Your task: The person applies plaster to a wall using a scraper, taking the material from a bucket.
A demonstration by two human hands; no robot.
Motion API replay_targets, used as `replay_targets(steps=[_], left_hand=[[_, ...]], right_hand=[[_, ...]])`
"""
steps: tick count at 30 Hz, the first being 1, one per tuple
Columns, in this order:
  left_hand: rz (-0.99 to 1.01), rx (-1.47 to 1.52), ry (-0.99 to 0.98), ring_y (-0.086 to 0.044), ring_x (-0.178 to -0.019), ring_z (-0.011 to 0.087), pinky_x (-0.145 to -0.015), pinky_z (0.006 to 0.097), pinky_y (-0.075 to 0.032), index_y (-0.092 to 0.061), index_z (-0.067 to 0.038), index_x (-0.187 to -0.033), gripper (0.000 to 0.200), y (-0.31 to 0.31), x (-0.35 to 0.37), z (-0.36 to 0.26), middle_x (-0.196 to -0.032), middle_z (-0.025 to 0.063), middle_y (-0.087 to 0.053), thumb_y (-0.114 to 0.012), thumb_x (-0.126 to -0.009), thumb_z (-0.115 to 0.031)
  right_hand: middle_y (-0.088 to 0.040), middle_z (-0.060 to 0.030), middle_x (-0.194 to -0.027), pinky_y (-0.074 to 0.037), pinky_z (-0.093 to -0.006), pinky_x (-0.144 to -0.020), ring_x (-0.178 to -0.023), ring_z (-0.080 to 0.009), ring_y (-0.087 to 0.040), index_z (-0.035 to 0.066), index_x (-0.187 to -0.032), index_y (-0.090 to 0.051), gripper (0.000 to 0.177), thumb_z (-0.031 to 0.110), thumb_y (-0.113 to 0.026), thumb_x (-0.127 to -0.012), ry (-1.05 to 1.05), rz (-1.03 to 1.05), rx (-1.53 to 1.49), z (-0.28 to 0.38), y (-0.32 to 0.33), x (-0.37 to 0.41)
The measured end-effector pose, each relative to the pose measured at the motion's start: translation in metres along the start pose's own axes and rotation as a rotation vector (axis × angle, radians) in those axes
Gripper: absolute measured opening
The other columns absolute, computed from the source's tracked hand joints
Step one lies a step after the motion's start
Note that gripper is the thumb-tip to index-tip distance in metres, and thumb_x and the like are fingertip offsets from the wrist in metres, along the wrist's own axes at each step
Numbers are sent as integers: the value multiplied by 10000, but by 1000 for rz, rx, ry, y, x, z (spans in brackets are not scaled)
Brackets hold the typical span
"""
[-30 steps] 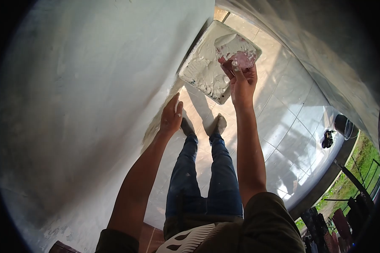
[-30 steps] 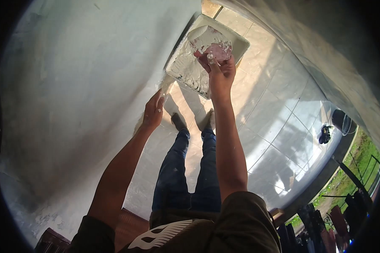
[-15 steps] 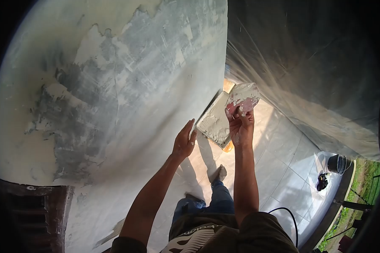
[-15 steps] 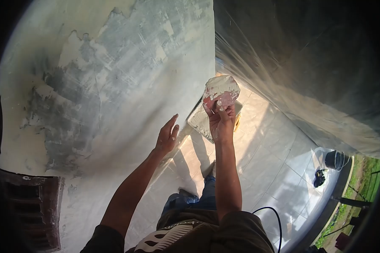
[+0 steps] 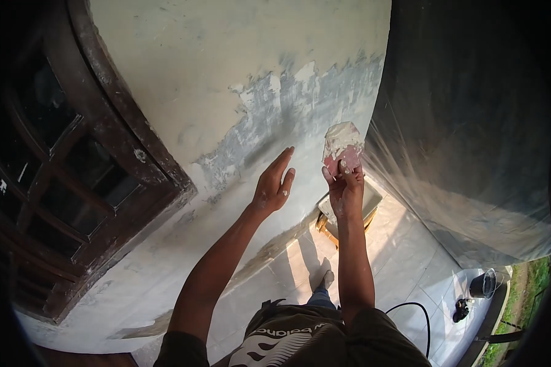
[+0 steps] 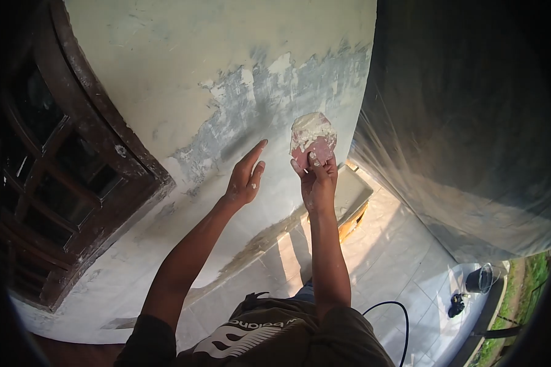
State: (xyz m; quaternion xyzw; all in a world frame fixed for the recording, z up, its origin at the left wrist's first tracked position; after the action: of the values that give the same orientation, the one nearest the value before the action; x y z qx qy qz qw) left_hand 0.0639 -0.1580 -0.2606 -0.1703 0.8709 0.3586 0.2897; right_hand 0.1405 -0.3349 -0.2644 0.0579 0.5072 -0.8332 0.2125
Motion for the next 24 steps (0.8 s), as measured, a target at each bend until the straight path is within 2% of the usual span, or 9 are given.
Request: replay_targets(steps=[3, 8, 11, 12, 14, 15, 16, 18, 24], left_hand=[[-43, -23, -70, -439, -1352, 404, -1134, 423, -357, -403, 52, -1433, 502, 45, 0, -21, -1447, 275, -451, -484, -970, -125], [-96, -100, -262, -446, -1341, 430, -1125, 444, -366, -408, 71, -1425, 510, 101, -5, -70, -1428, 290, -465, -475, -943, -78], [-136, -156, -355, -464, -1324, 442, -1115, 456, -379, -429, 87, -1403, 495, 134, -18, -87, -1410, 307, -474, -455, -947, -101], [-145, -179, -391, -471, -1315, 447, -1110, 459, -385, -431, 90, -1400, 494, 144, -22, -90, -1403, 310, -480, -446, -951, -115], [-159, -264, -461, -491, -1300, 443, -1093, 463, -407, -436, 96, -1396, 498, 164, -34, -96, -1384, 308, -501, -423, -964, -150], [-159, -312, -478, -492, -1302, 437, -1092, 460, -410, -441, 96, -1394, 499, 173, -40, -99, -1384, 303, -504, -423, -958, -145], [-159, -361, -492, -493, -1304, 431, -1091, 456, -412, -445, 96, -1392, 501, 183, -45, -103, -1384, 299, -507, -423, -951, -140], [-169, -428, -534, -498, -1303, 425, -1088, 456, -415, -455, 95, -1387, 506, 198, -57, -106, -1379, 293, -516, -426, -929, -117], [-157, -537, -562, -497, -1306, 421, -1090, 456, -412, -474, 83, -1380, 520, 218, -78, -113, -1384, 268, -526, -433, -891, -88]], right_hand=[[-660, -82, -1120, -628, -366, -781, -927, -199, -703, 55, -1229, -540, 301, -7, -565, -935, 18, 37, 0, -16, -31, 5], [-668, -117, -1103, -628, -380, -805, -945, -232, -708, 10, -1193, -576, 254, -9, -578, -940, 69, 3, 87, -17, -66, 11], [-652, -152, -1172, -614, -417, -874, -1030, -281, -690, -53, -1133, -627, 192, -3, -567, -958, 265, 83, 388, -27, -83, 4], [-656, -119, -1085, -584, -343, -874, -991, -234, -681, -58, -1151, -630, 213, -27, -567, -949, 387, 99, 426, -33, -91, 1], [-617, -72, -994, -532, -270, -827, -940, -167, -621, -51, -1114, -658, 199, -53, -581, -930, 646, 168, 755, -47, -92, -8], [-556, -54, -926, -484, -251, -792, -903, -157, -560, -31, -1113, -682, 248, -86, -606, -884, 790, 166, 957, -46, -104, -8], [-551, -86, -940, -482, -298, -793, -898, -216, -564, -15, -1147, -687, 333, -103, -629, -831, 920, 211, 1039, -48, -115, -11], [-548, -112, -938, -477, -346, -811, -893, -272, -547, 8, -1175, -689, 403, -98, -653, -788, 1093, 230, 1163, -63, -120, -23], [-541, -65, -934, -452, -383, -825, -947, -304, -480, 51, -1207, -676, 473, -25, -729, -743, 1164, 248, 1231, -101, -127, -58]])
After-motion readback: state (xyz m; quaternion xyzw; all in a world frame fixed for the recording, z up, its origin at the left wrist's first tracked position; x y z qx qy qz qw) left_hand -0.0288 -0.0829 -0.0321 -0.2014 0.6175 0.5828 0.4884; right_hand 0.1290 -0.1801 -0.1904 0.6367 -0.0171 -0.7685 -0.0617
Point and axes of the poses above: each hand's wrist, its own x-axis away from the middle knuckle, its own y-axis out of the back of the hand, z = x × y, the point moved 2 cm from there along -x, towards the middle knuckle
